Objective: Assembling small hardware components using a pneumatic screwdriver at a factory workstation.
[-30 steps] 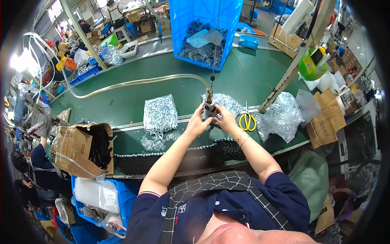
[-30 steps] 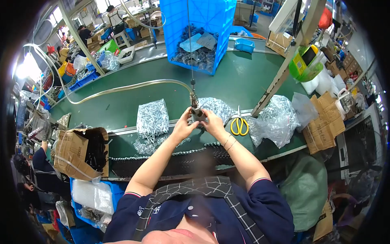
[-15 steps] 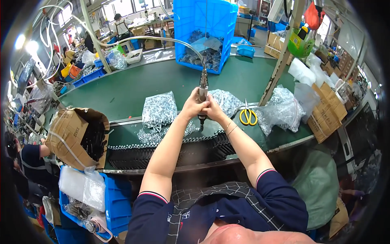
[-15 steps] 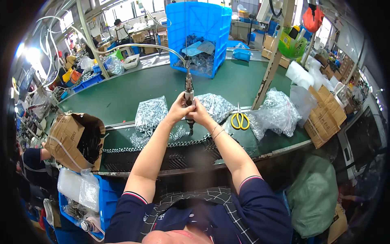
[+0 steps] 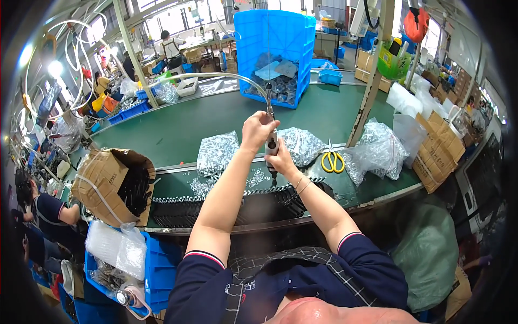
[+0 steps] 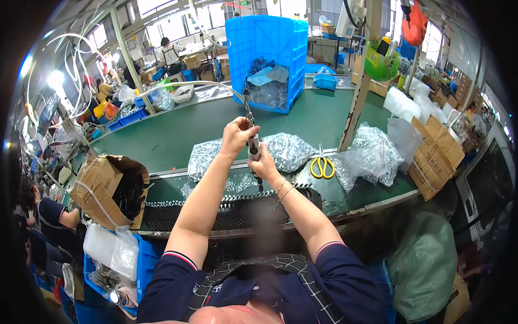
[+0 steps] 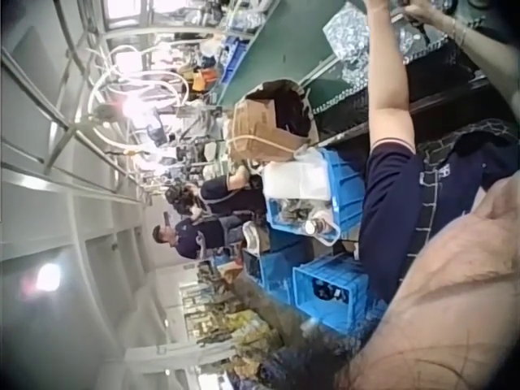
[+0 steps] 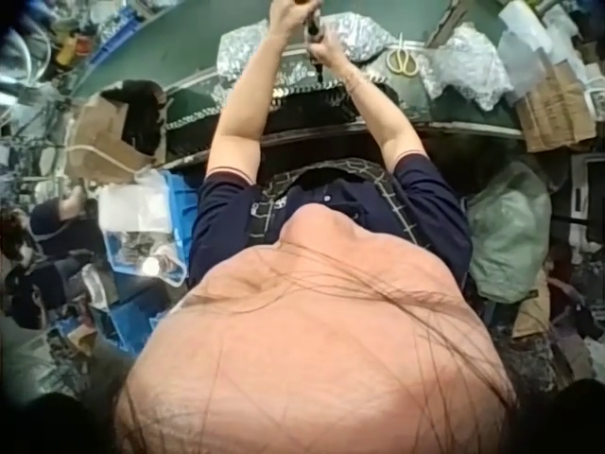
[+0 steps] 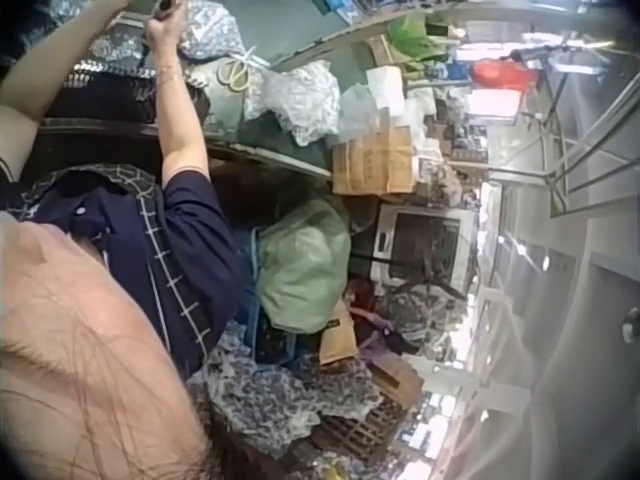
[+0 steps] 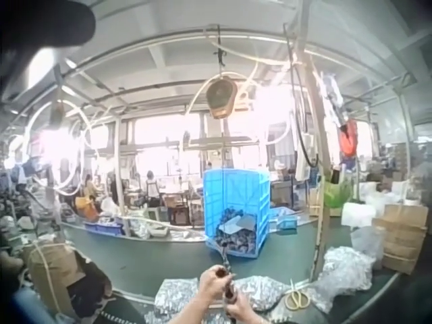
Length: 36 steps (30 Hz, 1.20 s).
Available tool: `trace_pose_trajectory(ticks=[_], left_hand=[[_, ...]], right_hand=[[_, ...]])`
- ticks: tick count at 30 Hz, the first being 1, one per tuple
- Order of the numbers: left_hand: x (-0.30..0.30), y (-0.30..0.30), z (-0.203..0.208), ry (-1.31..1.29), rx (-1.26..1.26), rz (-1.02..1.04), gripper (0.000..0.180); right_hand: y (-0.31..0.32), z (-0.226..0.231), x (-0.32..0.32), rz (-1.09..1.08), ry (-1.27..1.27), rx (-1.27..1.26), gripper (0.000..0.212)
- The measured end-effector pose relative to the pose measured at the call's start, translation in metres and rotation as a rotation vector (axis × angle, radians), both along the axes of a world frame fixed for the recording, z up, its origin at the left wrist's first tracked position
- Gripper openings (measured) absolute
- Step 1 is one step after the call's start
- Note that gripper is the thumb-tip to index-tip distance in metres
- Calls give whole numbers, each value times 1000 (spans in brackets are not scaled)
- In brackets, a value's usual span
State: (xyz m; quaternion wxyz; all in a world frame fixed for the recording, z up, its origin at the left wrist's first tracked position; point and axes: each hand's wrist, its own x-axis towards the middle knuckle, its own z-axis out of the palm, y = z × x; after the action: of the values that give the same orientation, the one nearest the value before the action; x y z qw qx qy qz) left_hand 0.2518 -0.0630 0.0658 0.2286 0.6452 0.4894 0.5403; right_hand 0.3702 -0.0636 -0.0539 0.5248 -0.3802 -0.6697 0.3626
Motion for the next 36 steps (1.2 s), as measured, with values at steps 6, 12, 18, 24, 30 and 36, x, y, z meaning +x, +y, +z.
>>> trace_pose_trajectory(ticks=[6, 12, 18, 24, 30, 36], left_hand=[[-15, 13, 6, -263, -166, -338, 19], [-10, 26, 9, -137, -181, -398, 18], [-52, 20, 25, 263, -152, -353, 29], [8, 43, -17, -158, 113, -414, 29], [-4, 15, -44, -324, 16, -128, 31], [-1, 22, -55, -573, -29, -360, 29]], right_hand=[[12, 4, 7, 96, 97, -5, 47], [29, -9, 17, 252, 238, -64, 48], [43, -9, -13, 248, -23, 15, 60], [47, -19, 33, 513, 403, -187, 66], [31, -12, 5, 320, 278, -65, 65], [27, -16, 6, 316, 222, -26, 59]])
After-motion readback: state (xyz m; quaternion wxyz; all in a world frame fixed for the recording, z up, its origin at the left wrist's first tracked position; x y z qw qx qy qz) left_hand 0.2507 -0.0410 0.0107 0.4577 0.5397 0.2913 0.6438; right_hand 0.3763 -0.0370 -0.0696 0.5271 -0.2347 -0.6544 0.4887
